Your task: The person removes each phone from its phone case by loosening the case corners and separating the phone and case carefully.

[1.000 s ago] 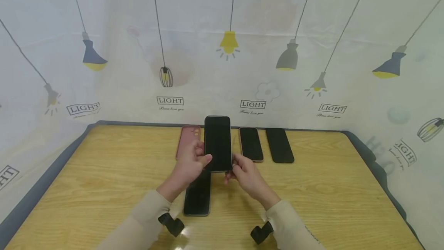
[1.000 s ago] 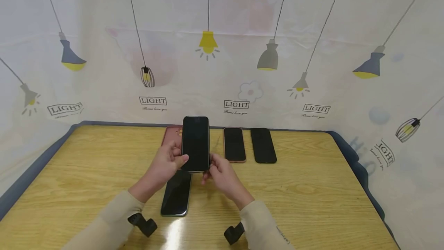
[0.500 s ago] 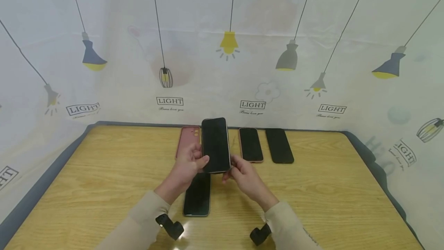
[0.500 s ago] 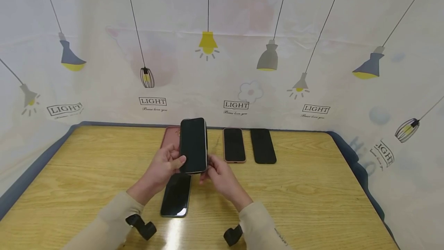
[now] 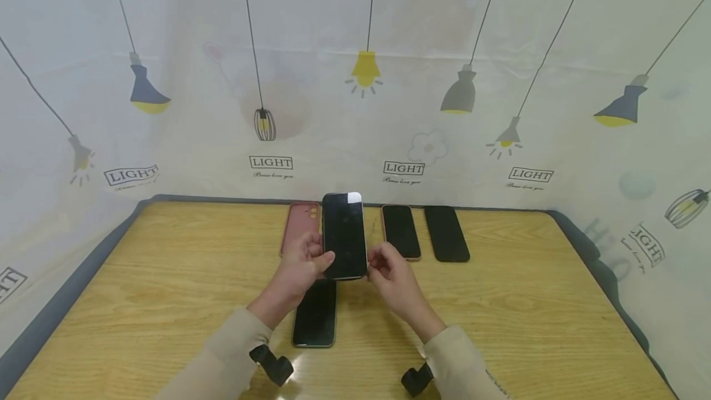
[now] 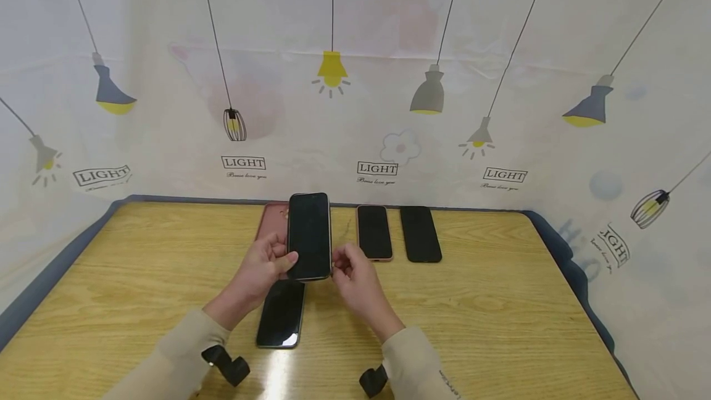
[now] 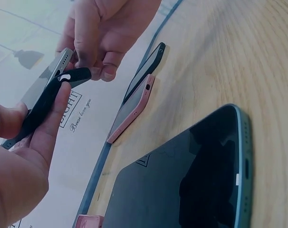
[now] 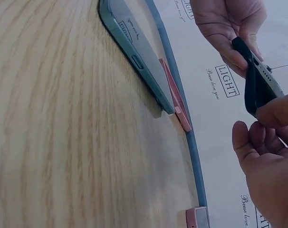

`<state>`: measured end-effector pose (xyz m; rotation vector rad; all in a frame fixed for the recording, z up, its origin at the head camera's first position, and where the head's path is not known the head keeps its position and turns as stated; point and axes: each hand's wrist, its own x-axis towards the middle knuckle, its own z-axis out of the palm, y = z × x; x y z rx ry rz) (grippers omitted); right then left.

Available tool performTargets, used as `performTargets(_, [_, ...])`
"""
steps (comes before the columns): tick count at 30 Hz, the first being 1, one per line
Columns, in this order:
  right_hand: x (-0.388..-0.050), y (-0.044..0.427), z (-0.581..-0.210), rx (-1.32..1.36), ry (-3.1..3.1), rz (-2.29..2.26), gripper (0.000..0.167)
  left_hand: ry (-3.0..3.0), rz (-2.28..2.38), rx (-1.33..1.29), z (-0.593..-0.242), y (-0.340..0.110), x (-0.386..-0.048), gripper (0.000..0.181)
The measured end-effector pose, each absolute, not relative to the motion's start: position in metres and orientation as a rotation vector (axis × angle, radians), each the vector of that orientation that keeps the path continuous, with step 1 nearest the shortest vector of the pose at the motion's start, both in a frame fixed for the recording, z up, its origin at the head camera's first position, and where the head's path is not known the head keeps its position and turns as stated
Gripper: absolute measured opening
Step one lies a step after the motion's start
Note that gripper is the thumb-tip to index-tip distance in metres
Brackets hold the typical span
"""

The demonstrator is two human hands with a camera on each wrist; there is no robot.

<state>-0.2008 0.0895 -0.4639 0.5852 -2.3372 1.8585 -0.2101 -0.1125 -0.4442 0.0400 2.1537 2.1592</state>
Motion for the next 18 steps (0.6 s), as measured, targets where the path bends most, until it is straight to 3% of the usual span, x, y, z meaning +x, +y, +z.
performTargets(8, [-0.199,0.089,-0.462,0.667,-2.435,1.599,0.024,2.194,2.129,0.066,-0.445,-0.114,-0.209,0.011])
performTargets(18, [-0.201,0.097,-0.453,0.683,-2.579,1.583,0.019,2.294,2.011,0.08,-0.444,-0.113,-0.207,0.017])
